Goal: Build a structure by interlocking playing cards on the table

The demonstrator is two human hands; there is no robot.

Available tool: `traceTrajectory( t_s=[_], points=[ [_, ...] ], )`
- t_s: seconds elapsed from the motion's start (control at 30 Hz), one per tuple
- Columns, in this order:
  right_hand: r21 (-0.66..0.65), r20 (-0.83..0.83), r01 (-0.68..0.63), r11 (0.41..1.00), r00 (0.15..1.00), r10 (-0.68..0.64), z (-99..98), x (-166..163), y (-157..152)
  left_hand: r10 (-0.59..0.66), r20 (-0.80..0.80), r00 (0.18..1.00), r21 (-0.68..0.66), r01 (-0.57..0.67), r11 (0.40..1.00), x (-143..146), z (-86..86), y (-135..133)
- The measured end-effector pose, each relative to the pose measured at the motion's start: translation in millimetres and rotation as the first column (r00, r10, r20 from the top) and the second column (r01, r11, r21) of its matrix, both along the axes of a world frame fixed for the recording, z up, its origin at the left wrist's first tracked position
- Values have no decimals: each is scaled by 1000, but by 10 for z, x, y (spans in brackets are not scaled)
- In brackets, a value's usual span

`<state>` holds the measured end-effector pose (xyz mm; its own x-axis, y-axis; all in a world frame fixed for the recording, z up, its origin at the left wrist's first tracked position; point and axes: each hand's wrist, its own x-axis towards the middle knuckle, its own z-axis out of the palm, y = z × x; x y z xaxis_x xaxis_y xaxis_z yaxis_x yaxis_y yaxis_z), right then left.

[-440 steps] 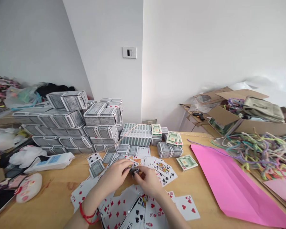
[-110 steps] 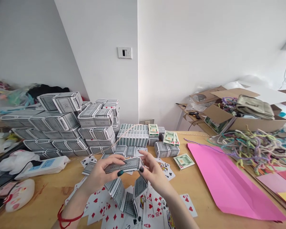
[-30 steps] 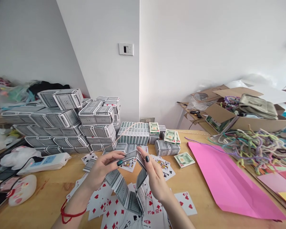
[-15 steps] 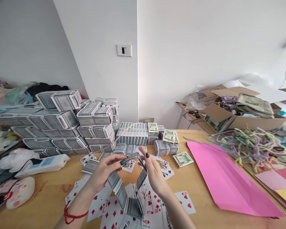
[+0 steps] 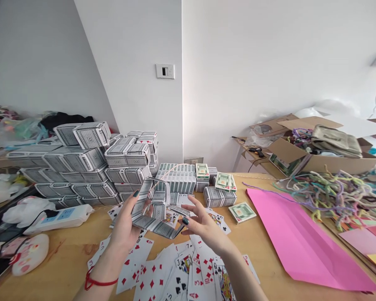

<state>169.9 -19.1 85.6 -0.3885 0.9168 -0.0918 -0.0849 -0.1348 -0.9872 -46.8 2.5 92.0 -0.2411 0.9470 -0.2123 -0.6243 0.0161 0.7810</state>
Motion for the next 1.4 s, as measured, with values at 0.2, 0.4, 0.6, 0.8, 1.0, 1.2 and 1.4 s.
traceTrajectory(
  t_s=[0.2,0.4,0.6,0.8,1.0,1.2,1.4],
  points=[
    [-83,-95,170,982,980,-177,-72,-88,52,8,-24,1000,-39,-9,999,48,8,-14],
    [-193,-318,352,916,861,-398,-111,-38,158,-322,-310,895,-165,283,945,-6,8,-17],
    [-226,-328,348,910,852,-407,-155,54,199,-615,-362,701,-215,579,786,-182,44,-48],
    [-218,-213,295,930,916,-341,-189,9,182,-682,-620,388,-294,692,660,-283,39,-95],
    [-239,-157,252,938,943,-293,-308,-17,199,-486,-865,123,-330,590,737,-215,-117,-67],
    [-225,-154,252,941,945,-289,-276,-54,183,-215,-976,46,-154,553,819,61,-177,-137],
    [-180,-119,220,959,963,-243,-221,-109,149,-61,-998,-19,-61,553,831,164,-214,-157]
  ],
)
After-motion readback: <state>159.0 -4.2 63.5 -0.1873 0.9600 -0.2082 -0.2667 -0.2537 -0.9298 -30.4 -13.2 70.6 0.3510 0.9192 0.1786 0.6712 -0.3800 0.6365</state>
